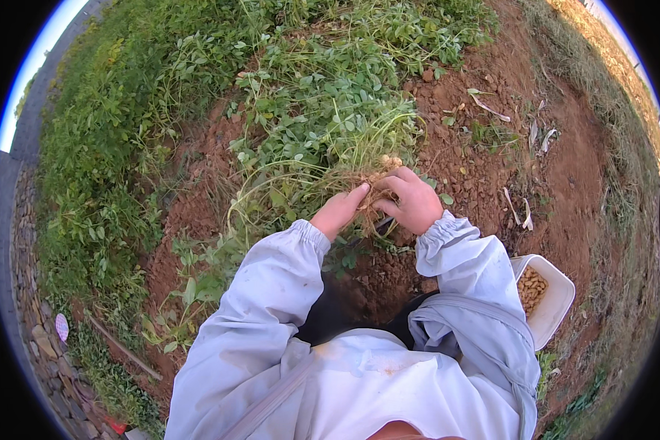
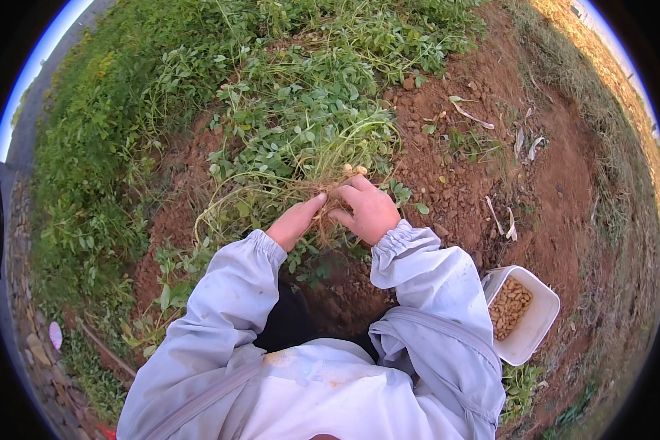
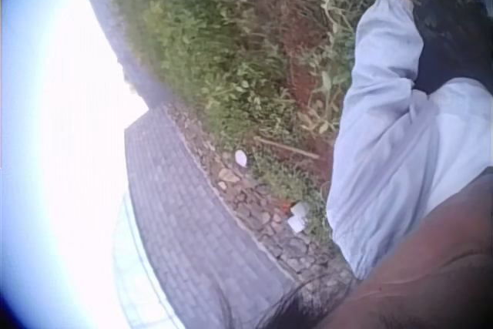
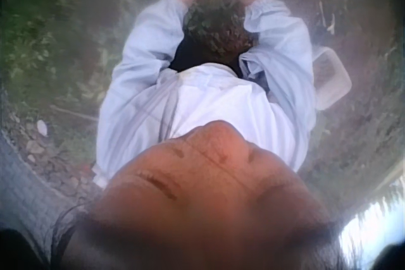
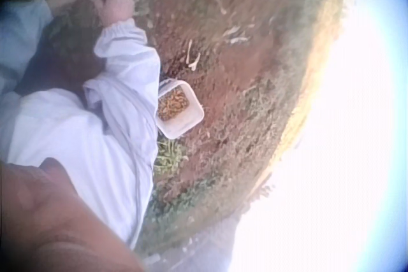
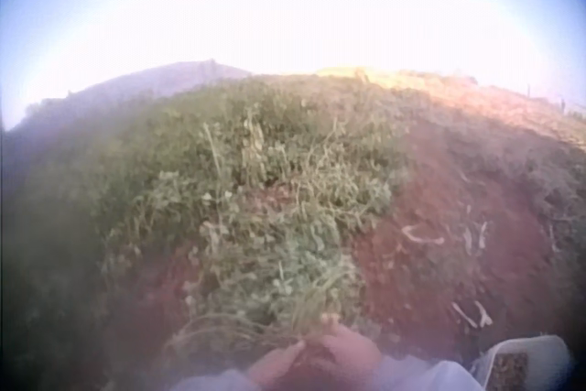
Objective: The person uses a small hand hoe to loosen soil around peanut plants, then pulls the plants from the ground. They shake off excess soil and detach peanuts from the roots, placing them into a white plastic container.
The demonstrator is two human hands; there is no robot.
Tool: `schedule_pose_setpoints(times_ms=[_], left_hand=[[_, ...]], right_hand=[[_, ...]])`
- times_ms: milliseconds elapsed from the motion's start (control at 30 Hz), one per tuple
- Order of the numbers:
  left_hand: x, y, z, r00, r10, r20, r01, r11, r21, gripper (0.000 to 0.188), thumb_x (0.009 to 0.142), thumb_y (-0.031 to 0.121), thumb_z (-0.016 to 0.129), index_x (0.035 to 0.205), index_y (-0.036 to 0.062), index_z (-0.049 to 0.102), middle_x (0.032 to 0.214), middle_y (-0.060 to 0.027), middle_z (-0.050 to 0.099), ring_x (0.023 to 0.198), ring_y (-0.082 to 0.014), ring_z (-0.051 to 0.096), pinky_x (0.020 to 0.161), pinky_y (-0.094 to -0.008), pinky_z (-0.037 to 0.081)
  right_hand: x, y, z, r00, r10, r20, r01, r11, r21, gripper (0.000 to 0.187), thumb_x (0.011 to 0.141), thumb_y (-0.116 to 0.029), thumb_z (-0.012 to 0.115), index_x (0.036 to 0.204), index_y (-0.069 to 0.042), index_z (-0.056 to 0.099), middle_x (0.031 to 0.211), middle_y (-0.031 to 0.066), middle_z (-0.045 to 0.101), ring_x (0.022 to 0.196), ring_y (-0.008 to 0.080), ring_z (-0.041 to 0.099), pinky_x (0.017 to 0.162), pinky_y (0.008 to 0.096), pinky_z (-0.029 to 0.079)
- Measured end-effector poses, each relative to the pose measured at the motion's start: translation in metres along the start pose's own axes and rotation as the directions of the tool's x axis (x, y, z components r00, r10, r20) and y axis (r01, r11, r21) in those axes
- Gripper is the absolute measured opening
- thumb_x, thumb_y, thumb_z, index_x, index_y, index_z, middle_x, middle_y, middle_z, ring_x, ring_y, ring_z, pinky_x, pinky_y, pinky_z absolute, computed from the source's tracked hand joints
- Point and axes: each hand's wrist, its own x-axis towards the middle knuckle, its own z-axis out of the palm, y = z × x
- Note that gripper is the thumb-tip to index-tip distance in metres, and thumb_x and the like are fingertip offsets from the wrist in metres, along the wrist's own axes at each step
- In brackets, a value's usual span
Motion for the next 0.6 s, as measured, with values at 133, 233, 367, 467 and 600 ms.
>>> schedule_pose_setpoints(times_ms=[133,233,367,467,600], left_hand=[[-0.023,0.008,0.007,0.996,-0.01,0.084,0.049,0.879,-0.473,0.056,0.094,0.048,0.032,0.127,0.0049,0.048,0.124,-0.009,0.053,0.11,-0.0221,0.052,0.097,-0.0378,0.038],[0.0,-0.006,0.004,0.99,0.033,0.135,0.073,0.703,-0.707,0.048,0.092,0.043,0.041,0.115,0.0033,0.054,0.11,-0.0121,0.061,0.094,-0.0247,0.06,0.084,-0.0393,0.048],[-0.003,0.014,0.006,0.981,0.041,-0.19,-0.148,0.793,-0.592,0.033,0.087,0.02,0.045,0.111,-0.0014,0.054,0.101,-0.016,0.063,0.084,-0.0272,0.064,0.073,-0.0391,0.055],[-0.035,0.053,-0.007,0.903,0.424,-0.061,-0.338,0.618,-0.71,0.044,0.083,0.011,0.04,0.124,-0.0047,0.043,0.119,-0.0227,0.053,0.104,-0.037,0.057,0.084,-0.047,0.052],[-0.033,0.056,-0.027,0.907,0.421,-0.028,-0.302,0.601,-0.74,0.051,0.08,0.013,0.041,0.127,-0.0057,0.039,0.121,-0.0255,0.051,0.107,-0.0397,0.055,0.089,-0.048,0.05]], right_hand=[[-0.024,0.005,0.015,1.0,0.01,0.0,-0.01,0.986,0.166,0.018,0.071,-0.018,0.072,0.083,-0.008,0.063,0.085,0.01,0.052,0.075,0.0291,0.058,0.066,0.0374,0.049],[-0.037,-0.006,0.04,0.998,-0.066,0.003,0.065,0.991,0.117,0.021,0.07,-0.017,0.072,0.085,-0.007,0.062,0.085,0.0099,0.051,0.077,0.0291,0.057,0.065,0.0376,0.049],[-0.037,-0.028,0.048,0.998,-0.043,-0.051,0.048,0.995,0.092,0.025,0.073,-0.017,0.069,0.095,-0.006,0.062,0.097,0.0097,0.055,0.083,0.0294,0.059,0.071,0.0349,0.052],[-0.042,-0.055,0.01,0.993,-0.114,-0.032,0.118,0.929,0.35,0.031,0.077,-0.014,0.067,0.107,-0.007,0.062,0.107,0.0113,0.059,0.088,0.0257,0.062,0.07,0.0316,0.053],[-0.028,-0.021,-0.025,0.966,0.084,-0.244,0.004,0.94,0.341,0.018,0.079,-0.004,0.064,0.096,-0.002,0.063,0.092,0.0118,0.063,0.078,0.0243,0.062,0.069,0.0301,0.05]])
